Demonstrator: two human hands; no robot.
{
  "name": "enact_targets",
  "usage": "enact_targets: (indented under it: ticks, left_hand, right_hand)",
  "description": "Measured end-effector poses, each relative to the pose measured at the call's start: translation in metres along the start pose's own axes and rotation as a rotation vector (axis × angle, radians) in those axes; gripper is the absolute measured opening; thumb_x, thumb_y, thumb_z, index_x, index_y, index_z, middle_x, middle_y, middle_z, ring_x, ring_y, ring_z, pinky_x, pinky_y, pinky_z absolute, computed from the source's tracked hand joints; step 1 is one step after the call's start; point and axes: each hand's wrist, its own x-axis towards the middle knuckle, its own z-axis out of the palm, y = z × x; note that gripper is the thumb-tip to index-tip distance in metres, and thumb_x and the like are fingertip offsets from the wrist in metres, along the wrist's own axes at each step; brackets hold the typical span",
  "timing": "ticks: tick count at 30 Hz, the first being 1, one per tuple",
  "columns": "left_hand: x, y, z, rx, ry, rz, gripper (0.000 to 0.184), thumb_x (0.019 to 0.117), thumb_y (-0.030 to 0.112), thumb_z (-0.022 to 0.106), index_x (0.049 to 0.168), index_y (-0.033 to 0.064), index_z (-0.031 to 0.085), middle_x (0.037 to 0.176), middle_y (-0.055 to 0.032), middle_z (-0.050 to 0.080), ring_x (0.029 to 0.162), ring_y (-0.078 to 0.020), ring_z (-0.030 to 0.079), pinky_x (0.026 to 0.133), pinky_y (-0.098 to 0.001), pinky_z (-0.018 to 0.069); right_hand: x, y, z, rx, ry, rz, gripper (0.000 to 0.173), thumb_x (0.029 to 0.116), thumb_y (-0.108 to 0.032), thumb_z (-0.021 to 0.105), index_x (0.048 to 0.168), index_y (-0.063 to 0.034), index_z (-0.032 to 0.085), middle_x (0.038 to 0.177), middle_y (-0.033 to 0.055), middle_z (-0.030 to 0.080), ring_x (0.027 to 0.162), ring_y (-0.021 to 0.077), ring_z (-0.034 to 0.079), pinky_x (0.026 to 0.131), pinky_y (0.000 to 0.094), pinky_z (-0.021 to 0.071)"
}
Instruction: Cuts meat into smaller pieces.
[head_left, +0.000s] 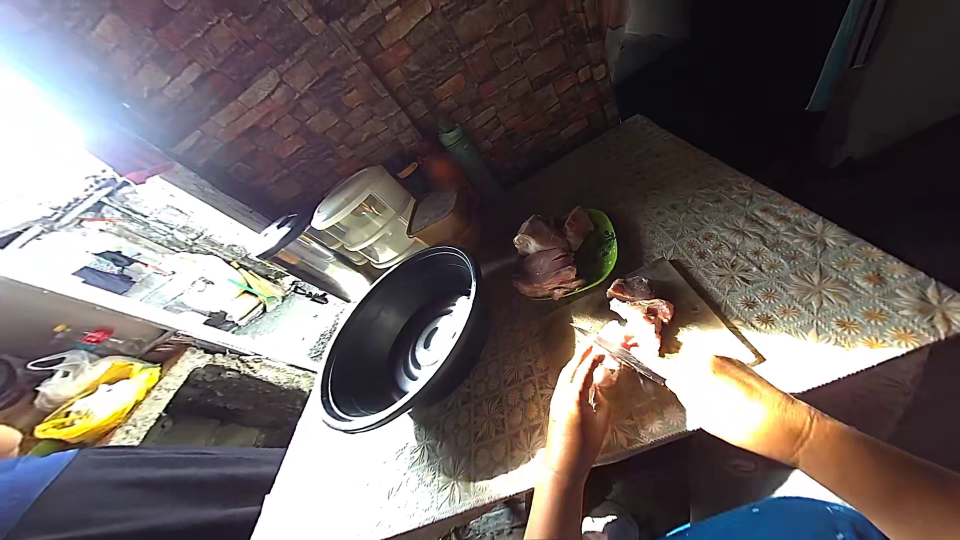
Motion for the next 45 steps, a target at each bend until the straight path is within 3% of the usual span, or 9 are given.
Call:
enact_targets:
  ticks: [8, 13, 18, 21, 25, 29, 34, 41, 45]
  left_hand:
    - [-0.009, -0.004, -0.004, 0.009, 0.025, -0.066, 0.032, 0.0851, 0.020, 0.078, 0.113, 0.0048, 0.075, 0.110, -0.0085, 0.073, 0.104, -0.0154, 0.069, 0.088, -0.0281, 0.0582]
    - [-0.007, -0.005, 0.007, 0.088, 0.135, -0.038, 0.013, 0.0866, 0.020, 0.077, 0.095, 0.0106, 0.076, 0.093, -0.0006, 0.074, 0.087, -0.0087, 0.070, 0.077, -0.0223, 0.0575]
    - [-0.009, -0.008, 0.012, 0.033, 0.189, 0.004, 0.008, 0.0853, 0.016, 0.077, 0.089, 0.0090, 0.078, 0.096, -0.0044, 0.074, 0.088, -0.0082, 0.070, 0.076, -0.0199, 0.0584]
    - [-0.009, -0.010, 0.011, -0.009, 0.183, 0.008, 0.006, 0.0866, 0.014, 0.076, 0.086, 0.0088, 0.077, 0.095, -0.0029, 0.074, 0.089, -0.0071, 0.070, 0.080, -0.0199, 0.0580]
    - [-0.009, -0.012, 0.010, -0.021, 0.164, 0.021, 0.006, 0.0867, 0.011, 0.075, 0.082, 0.0072, 0.076, 0.097, -0.0046, 0.074, 0.094, -0.0093, 0.070, 0.085, -0.0217, 0.0580]
    - [-0.008, -0.012, 0.010, -0.045, 0.152, 0.006, 0.006, 0.0871, 0.010, 0.074, 0.083, 0.0068, 0.076, 0.097, -0.0044, 0.074, 0.095, -0.0096, 0.070, 0.087, -0.0219, 0.0573]
    - [-0.008, -0.012, 0.010, -0.032, 0.161, 0.005, 0.006, 0.0869, 0.010, 0.074, 0.083, 0.0060, 0.076, 0.097, -0.0052, 0.074, 0.094, -0.0094, 0.070, 0.086, -0.0216, 0.0579]
    - [-0.011, -0.011, 0.020, -0.021, 0.263, -0.010, 0.004, 0.0838, 0.007, 0.073, 0.081, 0.0044, 0.071, 0.091, -0.0063, 0.072, 0.090, -0.0116, 0.070, 0.082, -0.0227, 0.0584]
    - [-0.009, -0.010, 0.023, 0.068, 0.327, -0.066, 0.002, 0.0819, 0.006, 0.072, 0.083, 0.0037, 0.072, 0.089, -0.0067, 0.072, 0.087, -0.0131, 0.070, 0.081, -0.0247, 0.0584]
  right_hand:
    - [-0.019, -0.004, 0.011, -0.045, 0.233, -0.117, 0.056, 0.0871, -0.005, 0.054, 0.139, -0.0222, 0.066, 0.112, 0.0093, 0.075, 0.081, 0.0307, 0.074, 0.061, 0.0508, 0.0593]
    - [-0.034, -0.009, 0.009, -0.190, 0.209, -0.134, 0.055, 0.0841, -0.002, 0.055, 0.135, -0.0170, 0.069, 0.065, 0.0101, 0.065, 0.055, 0.0301, 0.066, 0.046, 0.0453, 0.0514]
    - [-0.039, -0.005, 0.015, -0.241, 0.386, -0.234, 0.032, 0.0844, -0.004, 0.054, 0.105, -0.0096, 0.077, 0.062, 0.0090, 0.062, 0.051, 0.0290, 0.064, 0.043, 0.0428, 0.0493]
    - [-0.038, -0.008, 0.014, -0.258, 0.374, -0.244, 0.043, 0.0813, -0.001, 0.055, 0.116, -0.0114, 0.077, 0.058, 0.0080, 0.060, 0.049, 0.0284, 0.062, 0.041, 0.0417, 0.0471]
    - [-0.027, -0.019, -0.012, -0.192, -0.123, -0.039, 0.036, 0.0914, -0.002, 0.054, 0.121, -0.0105, 0.071, 0.079, 0.0146, 0.069, 0.073, 0.0358, 0.071, 0.057, 0.0520, 0.0546]
    - [0.009, -0.054, -0.053, -0.194, -0.656, 0.157, 0.053, 0.1087, -0.005, 0.030, 0.160, -0.0147, 0.036, 0.152, 0.0173, 0.050, 0.136, 0.0360, 0.052, 0.105, 0.0503, 0.0462]
    - [0.045, -0.058, -0.015, -0.186, -0.544, 0.107, 0.061, 0.1007, -0.004, 0.047, 0.159, -0.0154, 0.036, 0.121, 0.0245, 0.065, 0.112, 0.0453, 0.064, 0.085, 0.0605, 0.0522]
    - [0.046, -0.061, -0.002, -0.191, -0.518, 0.104, 0.062, 0.1012, -0.003, 0.046, 0.161, -0.0146, 0.033, 0.122, 0.0260, 0.064, 0.113, 0.0467, 0.063, 0.088, 0.0612, 0.0515]
    - [0.013, -0.048, -0.003, -0.241, -0.445, 0.079, 0.067, 0.0992, 0.001, 0.047, 0.162, -0.0177, 0.033, 0.147, 0.0199, 0.055, 0.130, 0.0415, 0.057, 0.095, 0.0573, 0.0517]
